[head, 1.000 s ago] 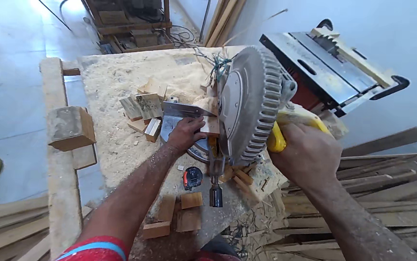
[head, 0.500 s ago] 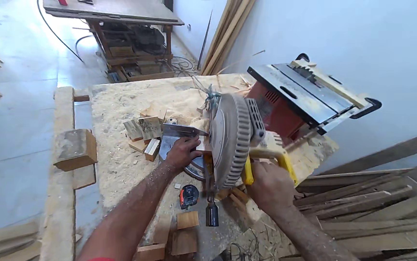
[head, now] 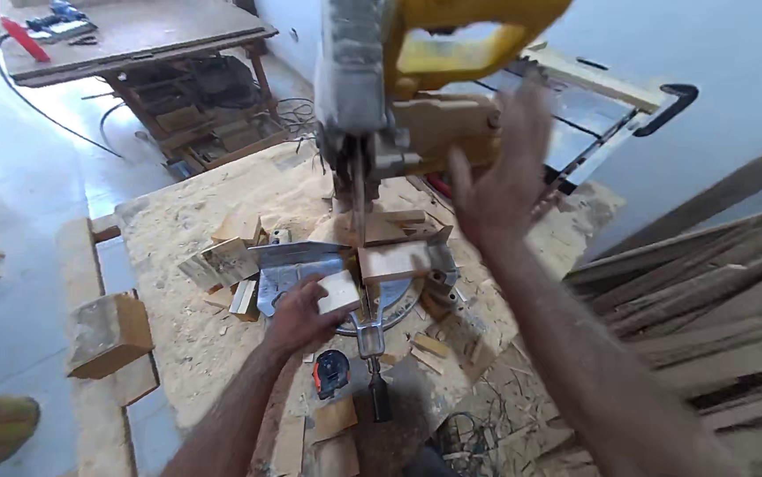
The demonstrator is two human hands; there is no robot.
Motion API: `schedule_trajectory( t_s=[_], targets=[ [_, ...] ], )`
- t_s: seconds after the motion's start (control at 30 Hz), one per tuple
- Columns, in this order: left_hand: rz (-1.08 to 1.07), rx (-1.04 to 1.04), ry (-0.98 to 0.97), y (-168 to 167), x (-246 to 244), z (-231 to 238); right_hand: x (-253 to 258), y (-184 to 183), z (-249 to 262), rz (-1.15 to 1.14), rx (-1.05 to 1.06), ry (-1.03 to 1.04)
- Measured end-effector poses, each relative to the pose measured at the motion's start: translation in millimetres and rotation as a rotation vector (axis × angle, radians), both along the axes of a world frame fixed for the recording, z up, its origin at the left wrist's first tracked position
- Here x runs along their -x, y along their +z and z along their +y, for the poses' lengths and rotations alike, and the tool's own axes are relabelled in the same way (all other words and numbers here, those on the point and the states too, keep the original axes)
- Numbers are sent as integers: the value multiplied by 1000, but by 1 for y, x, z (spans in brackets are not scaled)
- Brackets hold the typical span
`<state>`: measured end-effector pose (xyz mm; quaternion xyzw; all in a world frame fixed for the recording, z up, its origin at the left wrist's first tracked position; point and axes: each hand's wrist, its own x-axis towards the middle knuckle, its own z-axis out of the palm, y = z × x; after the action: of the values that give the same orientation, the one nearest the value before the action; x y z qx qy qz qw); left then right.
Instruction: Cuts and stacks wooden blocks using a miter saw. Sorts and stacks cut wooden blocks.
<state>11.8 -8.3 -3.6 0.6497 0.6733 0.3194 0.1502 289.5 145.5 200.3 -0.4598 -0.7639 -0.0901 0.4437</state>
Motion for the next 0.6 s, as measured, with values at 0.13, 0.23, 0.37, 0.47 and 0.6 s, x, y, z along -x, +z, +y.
schedule_trajectory(
  t_s=[0.13,0.23,0.37,0.47,0.6],
  targets=[
    [-89,-143,368,-20,45,-93,-15,-171,6,-183,816,117],
    [-27,-16,490,-54,75,-132,-3,-212,-11,-320,864,122],
    [19,143,512,-43,61,-118,34,-214,-29,-365,734,161],
    [61,-23,383,-25,33,-68,58,-213,-33,-361,767,98],
    [104,68,111,-13,7,19,20,-139,-54,-25,870,119]
  ],
)
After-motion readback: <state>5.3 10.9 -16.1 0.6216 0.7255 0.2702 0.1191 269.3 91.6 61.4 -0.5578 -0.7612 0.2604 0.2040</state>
